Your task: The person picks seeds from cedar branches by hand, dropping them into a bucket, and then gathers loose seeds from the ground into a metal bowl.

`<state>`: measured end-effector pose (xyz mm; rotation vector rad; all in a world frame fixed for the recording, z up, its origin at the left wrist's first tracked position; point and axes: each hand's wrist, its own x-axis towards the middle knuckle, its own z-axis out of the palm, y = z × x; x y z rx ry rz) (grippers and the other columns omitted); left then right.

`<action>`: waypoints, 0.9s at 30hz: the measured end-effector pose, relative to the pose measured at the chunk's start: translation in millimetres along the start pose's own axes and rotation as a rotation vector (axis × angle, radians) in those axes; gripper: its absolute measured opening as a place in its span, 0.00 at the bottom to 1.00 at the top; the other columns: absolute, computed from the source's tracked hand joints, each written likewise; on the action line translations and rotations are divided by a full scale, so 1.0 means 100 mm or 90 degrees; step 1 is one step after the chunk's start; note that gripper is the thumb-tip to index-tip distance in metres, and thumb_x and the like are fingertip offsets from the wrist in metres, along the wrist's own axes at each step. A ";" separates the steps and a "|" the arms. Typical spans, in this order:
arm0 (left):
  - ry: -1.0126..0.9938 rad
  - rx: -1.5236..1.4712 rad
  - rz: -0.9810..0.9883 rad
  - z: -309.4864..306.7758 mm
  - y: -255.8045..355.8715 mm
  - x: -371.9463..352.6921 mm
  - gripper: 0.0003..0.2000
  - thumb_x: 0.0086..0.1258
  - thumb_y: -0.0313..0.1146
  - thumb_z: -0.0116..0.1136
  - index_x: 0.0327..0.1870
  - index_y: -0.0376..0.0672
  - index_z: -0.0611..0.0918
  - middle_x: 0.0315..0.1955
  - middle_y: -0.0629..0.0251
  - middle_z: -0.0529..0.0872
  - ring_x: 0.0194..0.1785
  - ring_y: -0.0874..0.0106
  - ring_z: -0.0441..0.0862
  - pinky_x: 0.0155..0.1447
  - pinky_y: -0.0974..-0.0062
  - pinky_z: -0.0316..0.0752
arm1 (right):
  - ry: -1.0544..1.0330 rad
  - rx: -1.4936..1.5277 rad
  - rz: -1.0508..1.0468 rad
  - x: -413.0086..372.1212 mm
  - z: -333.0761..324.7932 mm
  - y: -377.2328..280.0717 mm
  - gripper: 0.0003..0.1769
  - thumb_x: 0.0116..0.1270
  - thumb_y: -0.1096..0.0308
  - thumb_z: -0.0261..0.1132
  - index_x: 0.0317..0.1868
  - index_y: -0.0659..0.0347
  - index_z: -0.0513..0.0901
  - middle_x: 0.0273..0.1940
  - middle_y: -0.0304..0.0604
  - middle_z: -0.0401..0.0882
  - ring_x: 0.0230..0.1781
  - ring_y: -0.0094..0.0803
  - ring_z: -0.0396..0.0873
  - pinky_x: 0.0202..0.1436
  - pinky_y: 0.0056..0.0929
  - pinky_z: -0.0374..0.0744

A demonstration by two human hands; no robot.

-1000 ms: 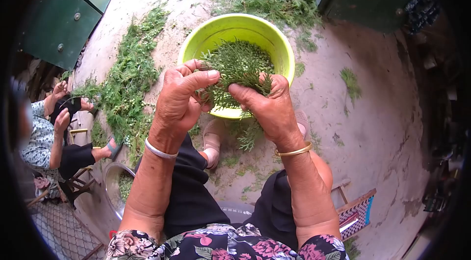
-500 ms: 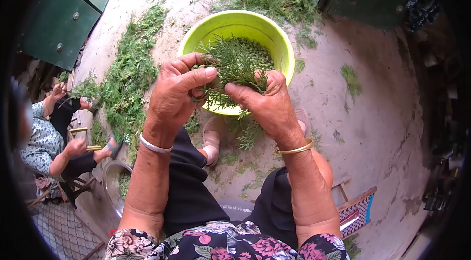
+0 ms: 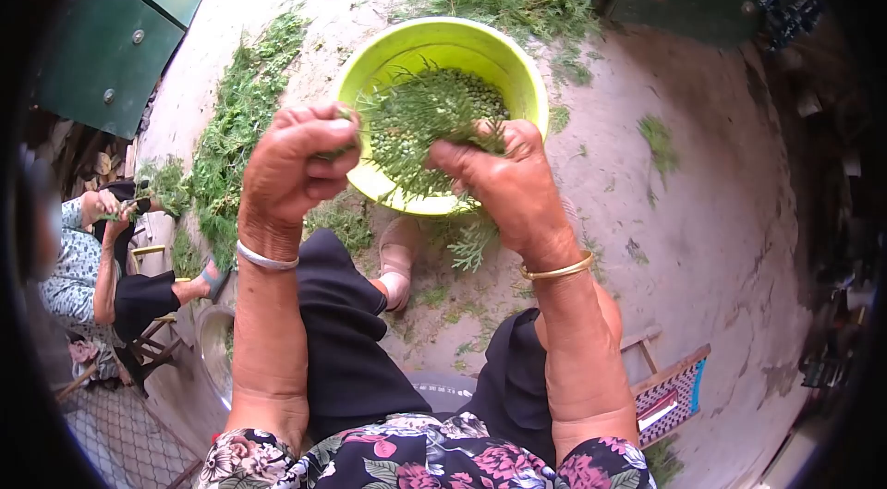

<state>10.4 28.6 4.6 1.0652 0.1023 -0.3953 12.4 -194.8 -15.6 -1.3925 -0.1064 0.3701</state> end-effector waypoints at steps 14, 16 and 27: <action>0.243 0.178 0.287 -0.06 0.02 0.60 0.32 0.62 0.43 0.62 0.61 0.29 0.68 0.62 0.48 0.66 0.69 0.49 0.53 0.62 0.49 0.57 | 0.147 0.140 -0.011 -0.08 -0.15 -0.11 0.07 0.59 0.76 0.64 0.38 0.66 0.82 0.32 0.44 0.83 0.28 0.24 0.80 0.24 0.18 0.76; 0.272 0.123 0.296 -0.02 0.01 0.58 0.30 0.62 0.41 0.63 0.59 0.29 0.69 0.62 0.48 0.66 0.68 0.50 0.55 0.61 0.51 0.59 | 0.143 0.147 -0.013 -0.09 -0.15 -0.10 0.07 0.59 0.76 0.65 0.38 0.66 0.82 0.31 0.44 0.83 0.27 0.24 0.80 0.24 0.18 0.76; 0.007 0.176 0.212 0.29 -0.14 0.36 0.13 0.64 0.32 0.61 0.42 0.30 0.82 0.32 0.59 0.85 0.33 0.77 0.80 0.40 0.79 0.75 | 0.019 0.088 0.015 -0.12 -0.13 -0.07 0.06 0.57 0.76 0.66 0.37 0.65 0.83 0.29 0.38 0.83 0.23 0.18 0.76 0.24 0.16 0.74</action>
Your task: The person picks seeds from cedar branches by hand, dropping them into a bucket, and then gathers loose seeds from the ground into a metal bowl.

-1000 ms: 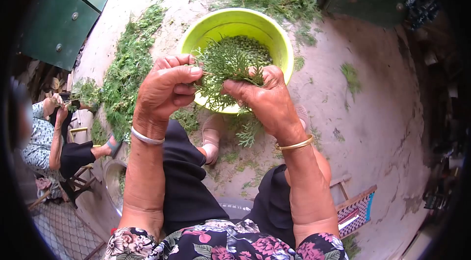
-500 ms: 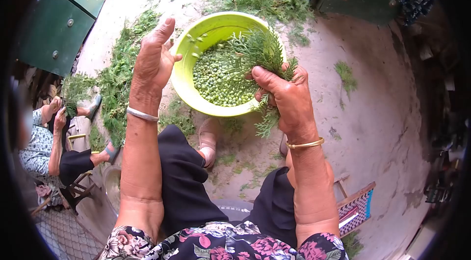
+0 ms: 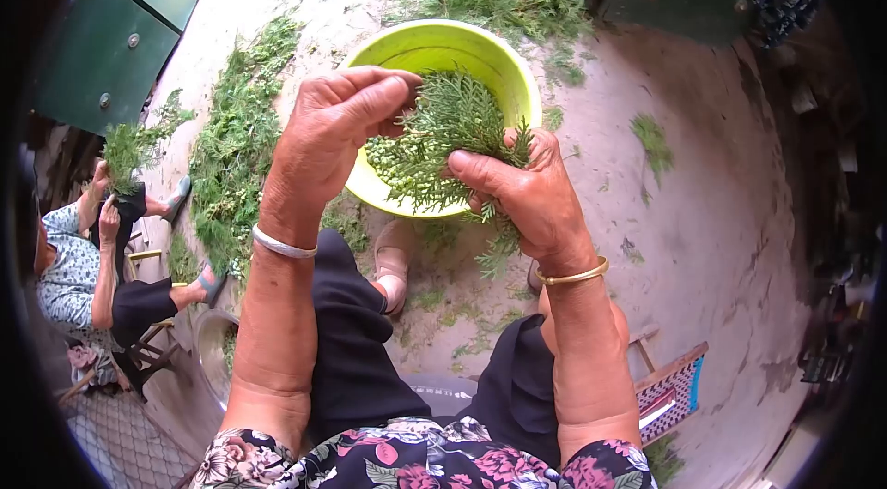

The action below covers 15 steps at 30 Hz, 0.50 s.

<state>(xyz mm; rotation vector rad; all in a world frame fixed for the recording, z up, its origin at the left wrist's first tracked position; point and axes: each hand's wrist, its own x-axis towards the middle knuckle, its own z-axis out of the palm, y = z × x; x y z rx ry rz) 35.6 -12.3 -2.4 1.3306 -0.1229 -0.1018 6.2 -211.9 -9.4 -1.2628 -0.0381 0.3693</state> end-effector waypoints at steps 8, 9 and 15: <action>-0.021 0.028 -0.032 0.01 -0.08 -0.02 0.06 0.63 0.28 0.61 0.34 0.33 0.81 0.28 0.63 0.84 0.31 0.77 0.80 0.40 0.78 0.76 | -0.005 -0.005 -0.008 0.06 0.06 0.05 0.07 0.57 0.75 0.66 0.38 0.65 0.82 0.29 0.37 0.82 0.23 0.18 0.77 0.24 0.16 0.75; 0.019 -0.019 -0.030 0.01 -0.11 -0.02 0.07 0.63 0.29 0.60 0.34 0.33 0.80 0.29 0.61 0.84 0.31 0.75 0.80 0.40 0.77 0.77 | -0.013 0.002 -0.016 0.06 0.06 0.07 0.07 0.58 0.76 0.66 0.38 0.65 0.82 0.29 0.38 0.82 0.24 0.19 0.77 0.24 0.16 0.75; 0.266 -0.344 -0.106 -0.35 0.04 0.07 0.07 0.65 0.22 0.51 0.39 0.28 0.75 0.30 0.51 0.82 0.28 0.70 0.80 0.35 0.73 0.78 | 0.106 0.085 0.069 0.03 0.07 -0.05 0.09 0.59 0.75 0.64 0.42 0.65 0.79 0.31 0.42 0.82 0.26 0.23 0.80 0.23 0.19 0.78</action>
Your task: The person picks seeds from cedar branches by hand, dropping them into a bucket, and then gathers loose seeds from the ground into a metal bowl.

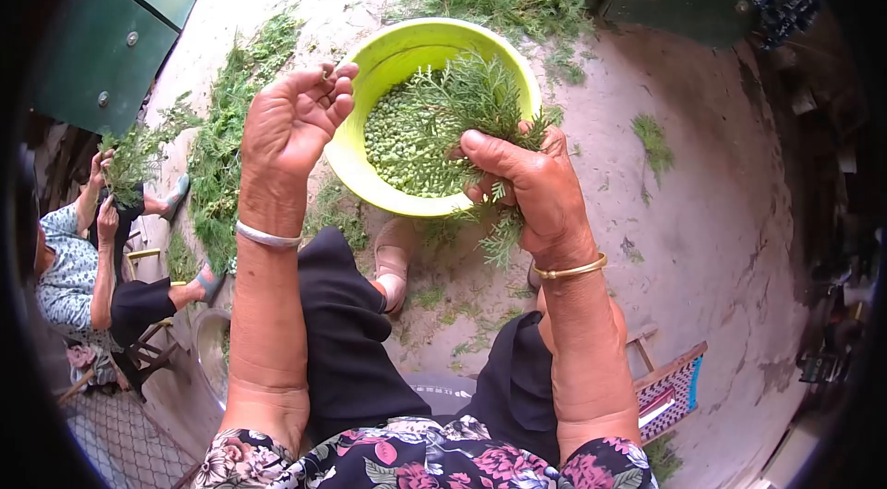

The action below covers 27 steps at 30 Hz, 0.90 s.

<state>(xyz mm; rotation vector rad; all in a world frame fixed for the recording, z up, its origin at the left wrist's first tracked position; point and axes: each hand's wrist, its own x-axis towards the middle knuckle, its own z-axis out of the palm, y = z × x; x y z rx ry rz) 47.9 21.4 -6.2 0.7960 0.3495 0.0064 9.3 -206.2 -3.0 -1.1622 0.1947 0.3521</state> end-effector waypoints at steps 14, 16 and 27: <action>-0.239 0.325 -0.045 0.27 -0.33 -0.48 0.06 0.62 0.29 0.61 0.28 0.35 0.81 0.17 0.73 0.76 0.17 0.87 0.67 0.18 0.87 0.59 | -0.003 0.012 -0.021 0.05 0.00 0.05 0.10 0.58 0.75 0.66 0.41 0.65 0.80 0.31 0.42 0.82 0.25 0.23 0.79 0.22 0.18 0.78; -0.221 0.374 -0.013 0.26 -0.35 -0.47 0.07 0.62 0.29 0.61 0.27 0.36 0.81 0.16 0.73 0.76 0.16 0.87 0.66 0.18 0.88 0.58 | -0.014 0.012 -0.027 0.06 0.01 0.08 0.10 0.58 0.75 0.66 0.40 0.65 0.80 0.31 0.42 0.83 0.25 0.23 0.79 0.22 0.18 0.78; -0.066 0.202 -0.027 0.19 -0.10 -0.42 0.06 0.63 0.29 0.58 0.32 0.34 0.79 0.20 0.64 0.80 0.19 0.82 0.72 0.20 0.86 0.69 | 0.042 0.031 -0.058 0.02 -0.06 0.02 0.07 0.60 0.72 0.64 0.35 0.70 0.81 0.30 0.46 0.82 0.17 0.23 0.72 0.24 0.23 0.78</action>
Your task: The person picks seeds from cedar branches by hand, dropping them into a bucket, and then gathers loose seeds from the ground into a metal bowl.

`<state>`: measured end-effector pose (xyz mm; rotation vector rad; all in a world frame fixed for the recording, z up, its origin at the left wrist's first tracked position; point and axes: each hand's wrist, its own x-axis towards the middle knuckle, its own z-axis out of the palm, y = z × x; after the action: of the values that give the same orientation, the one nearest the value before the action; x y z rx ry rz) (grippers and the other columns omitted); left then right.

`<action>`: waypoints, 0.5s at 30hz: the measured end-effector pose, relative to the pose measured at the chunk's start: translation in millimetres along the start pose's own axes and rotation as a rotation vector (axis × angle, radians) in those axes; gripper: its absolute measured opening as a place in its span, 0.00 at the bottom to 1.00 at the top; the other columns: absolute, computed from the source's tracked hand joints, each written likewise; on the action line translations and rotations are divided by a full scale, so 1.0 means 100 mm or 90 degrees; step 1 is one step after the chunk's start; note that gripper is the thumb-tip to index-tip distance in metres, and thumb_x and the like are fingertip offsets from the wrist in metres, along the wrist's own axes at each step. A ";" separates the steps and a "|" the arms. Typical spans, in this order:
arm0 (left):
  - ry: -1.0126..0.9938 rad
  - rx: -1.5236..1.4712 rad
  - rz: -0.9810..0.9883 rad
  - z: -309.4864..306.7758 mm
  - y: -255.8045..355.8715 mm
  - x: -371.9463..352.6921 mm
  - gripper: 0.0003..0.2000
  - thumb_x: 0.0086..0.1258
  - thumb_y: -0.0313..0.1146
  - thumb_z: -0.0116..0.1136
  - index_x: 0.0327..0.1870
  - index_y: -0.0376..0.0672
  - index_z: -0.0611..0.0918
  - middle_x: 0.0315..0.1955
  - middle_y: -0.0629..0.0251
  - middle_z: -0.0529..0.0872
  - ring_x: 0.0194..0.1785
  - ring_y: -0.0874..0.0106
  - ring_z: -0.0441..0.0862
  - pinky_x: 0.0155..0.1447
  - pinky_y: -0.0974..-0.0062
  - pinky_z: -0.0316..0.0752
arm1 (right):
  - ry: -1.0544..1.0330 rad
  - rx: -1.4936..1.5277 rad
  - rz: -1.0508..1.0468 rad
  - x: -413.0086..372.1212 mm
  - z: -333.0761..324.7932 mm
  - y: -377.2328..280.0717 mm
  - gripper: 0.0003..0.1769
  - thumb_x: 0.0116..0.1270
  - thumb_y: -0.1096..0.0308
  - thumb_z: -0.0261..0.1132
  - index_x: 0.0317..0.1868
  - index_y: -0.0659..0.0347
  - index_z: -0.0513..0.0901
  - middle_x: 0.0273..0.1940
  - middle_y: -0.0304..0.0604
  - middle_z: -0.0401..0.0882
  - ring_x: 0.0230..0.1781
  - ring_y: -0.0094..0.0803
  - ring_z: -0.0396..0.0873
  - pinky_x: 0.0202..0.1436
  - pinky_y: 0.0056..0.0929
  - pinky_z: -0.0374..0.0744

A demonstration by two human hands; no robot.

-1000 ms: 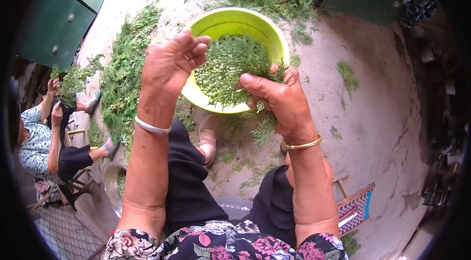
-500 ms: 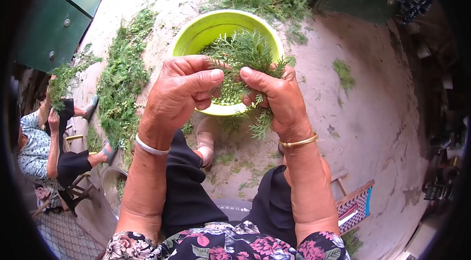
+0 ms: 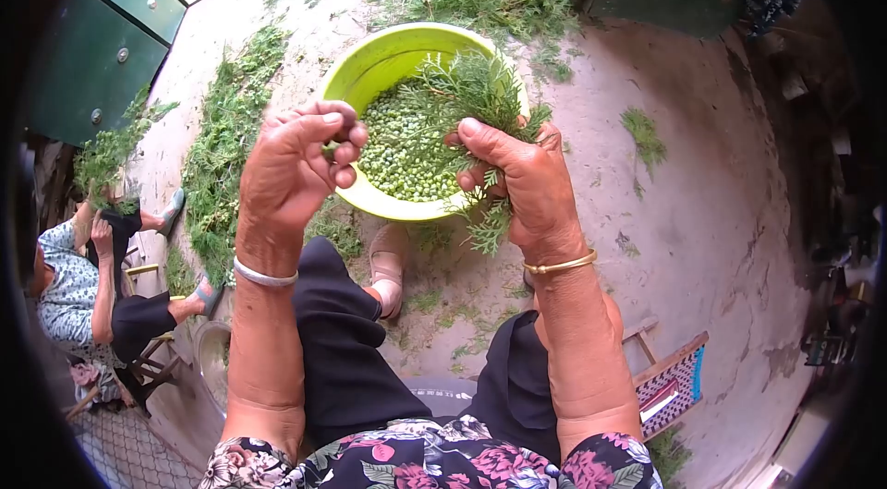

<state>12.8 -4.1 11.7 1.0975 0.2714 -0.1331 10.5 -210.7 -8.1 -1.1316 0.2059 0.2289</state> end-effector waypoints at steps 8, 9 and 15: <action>-0.084 0.084 0.022 0.11 -0.21 -0.05 0.06 0.66 0.28 0.58 0.33 0.34 0.80 0.20 0.68 0.79 0.17 0.86 0.68 0.19 0.88 0.62 | -0.002 -0.012 0.008 0.02 0.05 0.03 0.08 0.58 0.73 0.66 0.39 0.65 0.81 0.30 0.44 0.83 0.16 0.22 0.74 0.18 0.18 0.75; -0.047 0.081 0.064 0.07 -0.20 -0.02 0.05 0.66 0.27 0.58 0.32 0.35 0.79 0.20 0.67 0.79 0.16 0.86 0.67 0.19 0.88 0.60 | -0.001 -0.012 0.008 0.02 0.03 0.03 0.08 0.58 0.73 0.66 0.39 0.65 0.81 0.30 0.44 0.83 0.16 0.22 0.74 0.18 0.18 0.75; -0.021 0.125 0.076 0.03 -0.06 0.01 0.09 0.67 0.32 0.57 0.30 0.35 0.80 0.19 0.67 0.79 0.18 0.87 0.69 0.19 0.90 0.62 | -0.008 -0.013 -0.001 0.00 0.01 0.01 0.08 0.58 0.74 0.66 0.38 0.65 0.81 0.30 0.44 0.83 0.16 0.22 0.74 0.18 0.17 0.75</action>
<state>12.3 -9.5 7.5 1.3029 0.1652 -0.0721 10.0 -209.5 -8.8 -1.1497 0.1926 0.2376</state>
